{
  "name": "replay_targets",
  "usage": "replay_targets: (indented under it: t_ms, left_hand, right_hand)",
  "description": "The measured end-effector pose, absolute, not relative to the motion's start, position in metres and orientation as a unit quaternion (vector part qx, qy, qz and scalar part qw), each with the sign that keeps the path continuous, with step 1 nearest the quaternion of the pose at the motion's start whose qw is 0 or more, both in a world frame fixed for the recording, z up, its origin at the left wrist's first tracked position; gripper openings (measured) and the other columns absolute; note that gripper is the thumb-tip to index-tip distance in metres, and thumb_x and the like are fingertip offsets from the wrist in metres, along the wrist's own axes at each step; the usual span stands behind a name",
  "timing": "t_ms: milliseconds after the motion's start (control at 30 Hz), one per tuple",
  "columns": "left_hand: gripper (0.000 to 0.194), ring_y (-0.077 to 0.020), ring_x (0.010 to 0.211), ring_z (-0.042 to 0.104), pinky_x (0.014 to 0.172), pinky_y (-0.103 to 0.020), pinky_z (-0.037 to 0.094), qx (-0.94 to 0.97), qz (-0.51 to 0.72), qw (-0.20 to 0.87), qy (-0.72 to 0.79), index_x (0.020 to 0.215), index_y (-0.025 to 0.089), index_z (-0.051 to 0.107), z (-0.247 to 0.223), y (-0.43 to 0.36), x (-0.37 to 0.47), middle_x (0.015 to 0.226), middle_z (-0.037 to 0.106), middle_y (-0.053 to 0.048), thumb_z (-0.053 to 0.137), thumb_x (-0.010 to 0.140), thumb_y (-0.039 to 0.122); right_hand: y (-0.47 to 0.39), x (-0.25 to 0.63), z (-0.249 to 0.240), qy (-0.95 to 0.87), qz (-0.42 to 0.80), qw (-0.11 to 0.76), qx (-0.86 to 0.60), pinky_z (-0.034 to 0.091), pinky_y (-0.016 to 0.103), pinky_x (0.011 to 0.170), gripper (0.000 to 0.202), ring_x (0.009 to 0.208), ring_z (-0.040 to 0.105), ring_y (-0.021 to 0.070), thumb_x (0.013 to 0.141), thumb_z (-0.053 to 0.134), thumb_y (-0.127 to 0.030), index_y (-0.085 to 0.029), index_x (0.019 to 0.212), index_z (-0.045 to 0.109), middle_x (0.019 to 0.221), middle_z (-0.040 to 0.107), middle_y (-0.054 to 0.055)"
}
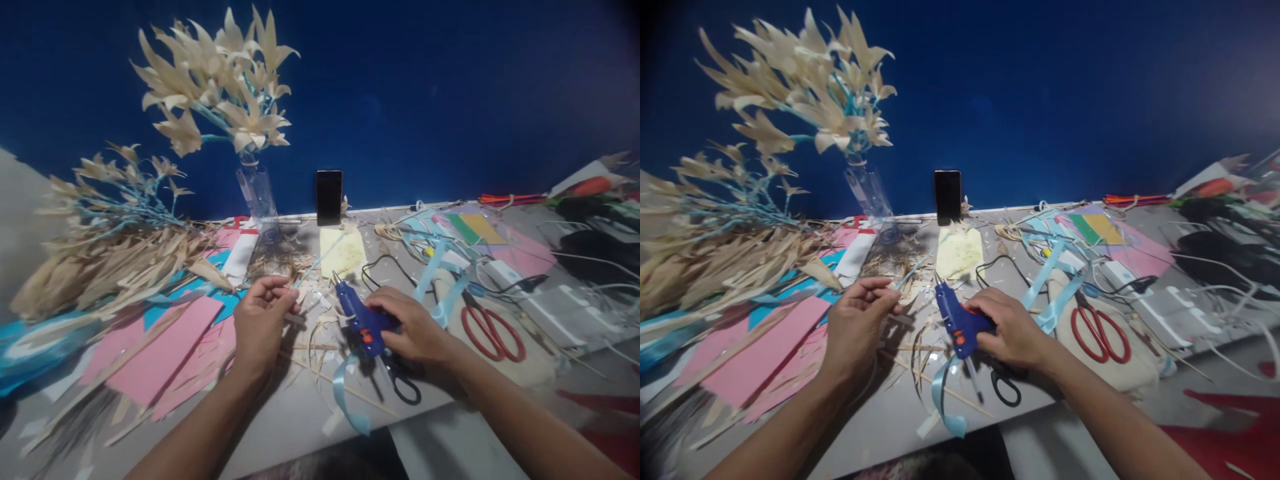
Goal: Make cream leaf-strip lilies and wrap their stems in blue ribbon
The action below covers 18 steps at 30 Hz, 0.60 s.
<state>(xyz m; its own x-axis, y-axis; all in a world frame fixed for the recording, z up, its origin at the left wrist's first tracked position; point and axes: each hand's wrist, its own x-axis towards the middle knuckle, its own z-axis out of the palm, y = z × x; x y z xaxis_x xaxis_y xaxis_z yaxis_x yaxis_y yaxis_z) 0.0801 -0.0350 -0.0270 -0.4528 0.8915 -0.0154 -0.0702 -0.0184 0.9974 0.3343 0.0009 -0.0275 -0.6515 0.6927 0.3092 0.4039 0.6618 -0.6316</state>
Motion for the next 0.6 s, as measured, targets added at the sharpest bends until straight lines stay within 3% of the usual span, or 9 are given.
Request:
replay_targets:
  t_ms: [100,200,300,400,500,600]
  left_hand:
    - [0.030,-0.0106,0.059,0.063,0.059,-0.021,0.049,0.340,0.650,0.399,0.550,0.095,0.019,0.062,-0.013,-0.041,0.084,0.068,0.062,0.006,0.080,0.072,0.026]
    - [0.023,-0.0117,0.058,0.064,0.059,-0.023,0.050,0.410,0.635,0.352,0.551,0.093,0.020,0.064,0.001,-0.057,0.100,0.070,0.065,0.004,0.079,0.076,0.023]
    - [0.016,-0.0132,0.067,0.065,0.065,-0.025,0.052,0.514,0.641,0.202,0.533,0.094,0.022,0.067,0.006,-0.071,0.123,0.077,0.067,0.003,0.074,0.081,0.017]
    - [0.024,-0.0154,0.076,0.065,0.076,-0.032,0.052,0.604,0.668,0.056,0.431,0.100,0.022,0.065,0.002,-0.076,0.139,0.082,0.068,0.000,0.069,0.082,0.006]
    - [0.026,-0.0137,0.068,0.064,0.082,-0.038,0.051,0.672,0.645,-0.004,0.364,0.104,0.019,0.061,-0.001,-0.074,0.146,0.078,0.070,0.000,0.060,0.085,0.001]
    - [0.017,-0.0125,0.062,0.065,0.076,-0.036,0.052,0.733,0.598,-0.051,0.320,0.103,0.018,0.058,-0.004,-0.071,0.146,0.075,0.074,-0.002,0.051,0.093,0.007]
  right_hand:
    - [0.004,0.323,-0.028,-0.842,0.253,0.232,-0.416,0.046,0.034,0.078,0.029,0.087,0.059,0.0234,0.073,0.064,-0.013,-0.017,0.102,0.064,0.095,0.067,0.008]
    - [0.007,0.311,-0.026,-0.778,0.321,0.247,-0.481,0.044,0.030,0.071,0.022,0.078,0.058,0.0203,0.076,0.069,-0.023,-0.018,0.097,0.063,0.087,0.066,0.004]
    - [0.008,0.300,-0.027,-0.736,0.363,0.288,-0.494,0.042,0.029,0.065,0.019,0.071,0.056,0.0182,0.077,0.070,-0.029,-0.019,0.091,0.061,0.078,0.062,0.000]
    - [0.003,0.290,-0.035,-0.740,0.343,0.333,-0.473,0.043,0.029,0.065,0.020,0.071,0.056,0.0185,0.075,0.069,-0.029,-0.019,0.089,0.059,0.078,0.062,0.001]
    - [-0.005,0.283,-0.048,-0.759,0.316,0.381,-0.423,0.045,0.029,0.067,0.025,0.075,0.057,0.0193,0.072,0.067,-0.024,-0.020,0.095,0.057,0.085,0.063,0.003]
    - [-0.013,0.280,-0.060,-0.780,0.295,0.390,-0.390,0.044,0.027,0.064,0.020,0.072,0.055,0.0171,0.077,0.060,-0.020,-0.021,0.096,0.056,0.085,0.060,0.001]
